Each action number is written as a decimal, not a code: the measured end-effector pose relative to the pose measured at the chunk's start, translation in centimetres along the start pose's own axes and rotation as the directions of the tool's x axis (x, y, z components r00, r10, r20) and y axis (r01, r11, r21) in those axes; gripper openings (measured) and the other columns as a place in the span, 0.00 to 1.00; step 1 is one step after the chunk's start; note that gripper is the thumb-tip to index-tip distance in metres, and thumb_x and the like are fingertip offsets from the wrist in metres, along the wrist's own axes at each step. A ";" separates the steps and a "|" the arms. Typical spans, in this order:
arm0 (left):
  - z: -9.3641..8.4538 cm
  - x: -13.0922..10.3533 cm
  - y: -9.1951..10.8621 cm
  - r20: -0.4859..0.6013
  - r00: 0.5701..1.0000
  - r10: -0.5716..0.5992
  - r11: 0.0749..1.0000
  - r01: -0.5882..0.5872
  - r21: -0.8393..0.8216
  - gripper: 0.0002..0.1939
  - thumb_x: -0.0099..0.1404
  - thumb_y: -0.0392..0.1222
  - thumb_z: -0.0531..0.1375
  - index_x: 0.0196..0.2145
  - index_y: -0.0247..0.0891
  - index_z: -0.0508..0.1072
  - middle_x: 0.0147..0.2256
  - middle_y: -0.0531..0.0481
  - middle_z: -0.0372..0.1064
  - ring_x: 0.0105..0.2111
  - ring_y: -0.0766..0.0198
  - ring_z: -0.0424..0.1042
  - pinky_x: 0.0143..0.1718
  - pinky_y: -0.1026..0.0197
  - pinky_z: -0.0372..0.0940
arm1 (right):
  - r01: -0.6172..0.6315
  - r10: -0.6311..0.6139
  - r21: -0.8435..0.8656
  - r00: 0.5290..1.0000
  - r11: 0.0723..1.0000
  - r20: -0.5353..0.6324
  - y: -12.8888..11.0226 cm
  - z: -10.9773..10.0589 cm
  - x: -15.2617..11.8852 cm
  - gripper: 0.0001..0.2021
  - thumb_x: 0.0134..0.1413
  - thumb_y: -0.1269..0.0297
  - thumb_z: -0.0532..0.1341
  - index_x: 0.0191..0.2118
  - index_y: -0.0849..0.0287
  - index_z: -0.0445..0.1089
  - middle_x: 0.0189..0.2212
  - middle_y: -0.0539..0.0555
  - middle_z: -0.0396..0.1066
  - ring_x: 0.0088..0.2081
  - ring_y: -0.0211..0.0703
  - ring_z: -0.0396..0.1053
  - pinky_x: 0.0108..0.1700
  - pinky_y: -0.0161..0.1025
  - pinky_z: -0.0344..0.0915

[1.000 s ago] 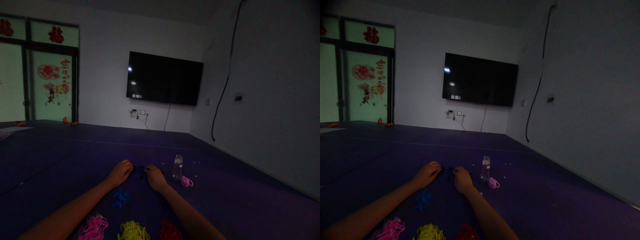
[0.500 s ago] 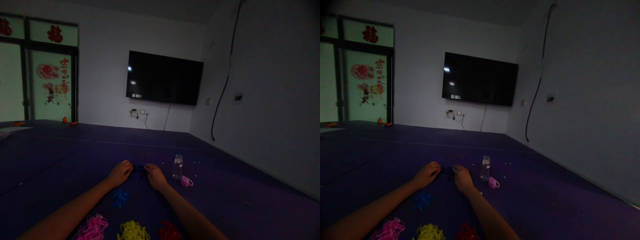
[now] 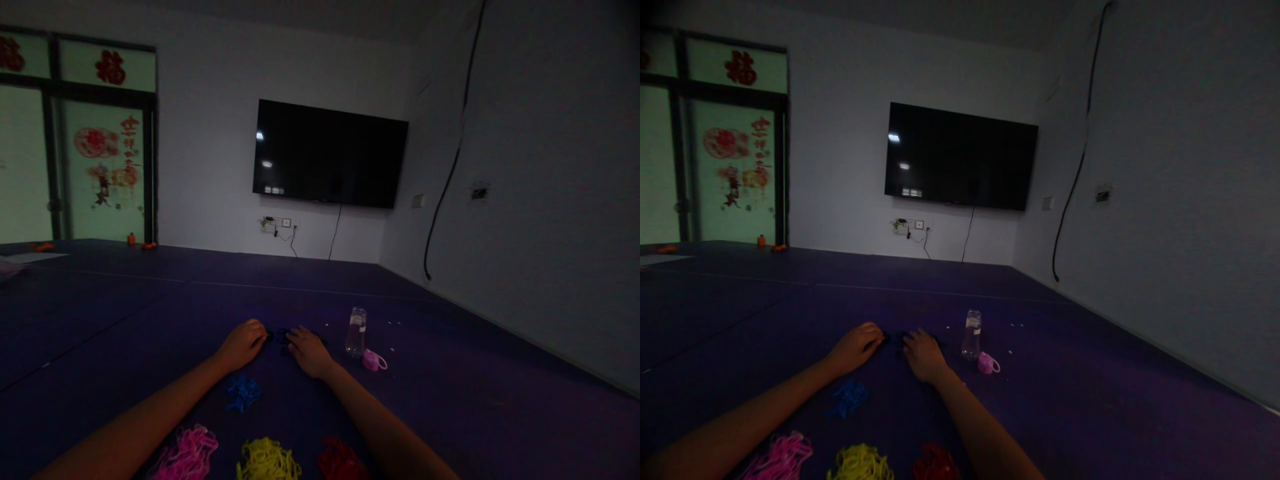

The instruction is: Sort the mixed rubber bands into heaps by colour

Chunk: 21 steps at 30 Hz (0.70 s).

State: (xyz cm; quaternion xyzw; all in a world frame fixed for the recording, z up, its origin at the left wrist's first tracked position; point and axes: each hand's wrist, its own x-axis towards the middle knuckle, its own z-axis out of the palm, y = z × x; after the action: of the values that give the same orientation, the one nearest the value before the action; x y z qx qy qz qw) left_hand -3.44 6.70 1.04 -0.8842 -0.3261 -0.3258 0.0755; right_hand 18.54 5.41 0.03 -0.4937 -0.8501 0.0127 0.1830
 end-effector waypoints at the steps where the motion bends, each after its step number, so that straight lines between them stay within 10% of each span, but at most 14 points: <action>1: 0.0 0.0 0.0 -0.002 1.000 0.002 1.000 -0.002 -0.001 0.11 0.64 0.33 0.49 0.31 0.37 0.71 0.32 0.47 0.71 0.36 0.60 0.68 0.39 0.60 0.63 | 0.004 -0.004 0.000 1.000 1.000 0.002 -0.1 -0.1 0.0 0.21 0.61 0.61 0.46 0.56 0.61 0.62 0.57 0.59 0.59 0.60 0.52 0.50 0.59 0.49 0.49; 14: -0.3 0.0 0.4 0.000 1.000 -0.024 0.999 0.024 -0.040 0.11 0.64 0.33 0.50 0.31 0.38 0.72 0.32 0.47 0.72 0.36 0.60 0.69 0.39 0.59 0.63 | 0.126 -0.122 0.054 0.990 0.991 -0.073 -0.1 -0.4 0.0 0.17 0.59 0.69 0.48 0.49 0.60 0.68 0.50 0.58 0.67 0.55 0.46 0.59 0.55 0.43 0.55; 21: -0.2 -0.1 0.0 -0.066 0.994 -0.088 0.991 0.080 -0.106 0.10 0.65 0.38 0.52 0.33 0.37 0.73 0.34 0.47 0.73 0.38 0.60 0.70 0.41 0.58 0.64 | 0.175 -0.026 0.526 0.960 0.832 -0.279 0.2 -0.4 0.5 0.17 0.59 0.60 0.50 0.40 0.60 0.75 0.42 0.58 0.72 0.45 0.45 0.67 0.50 0.42 0.61</action>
State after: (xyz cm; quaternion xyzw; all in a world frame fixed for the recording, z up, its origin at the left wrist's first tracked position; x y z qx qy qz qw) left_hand -3.65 6.53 1.15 -0.8603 -0.3428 -0.3763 0.0273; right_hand 18.66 5.86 0.48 -0.3726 -0.8044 0.1794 0.4265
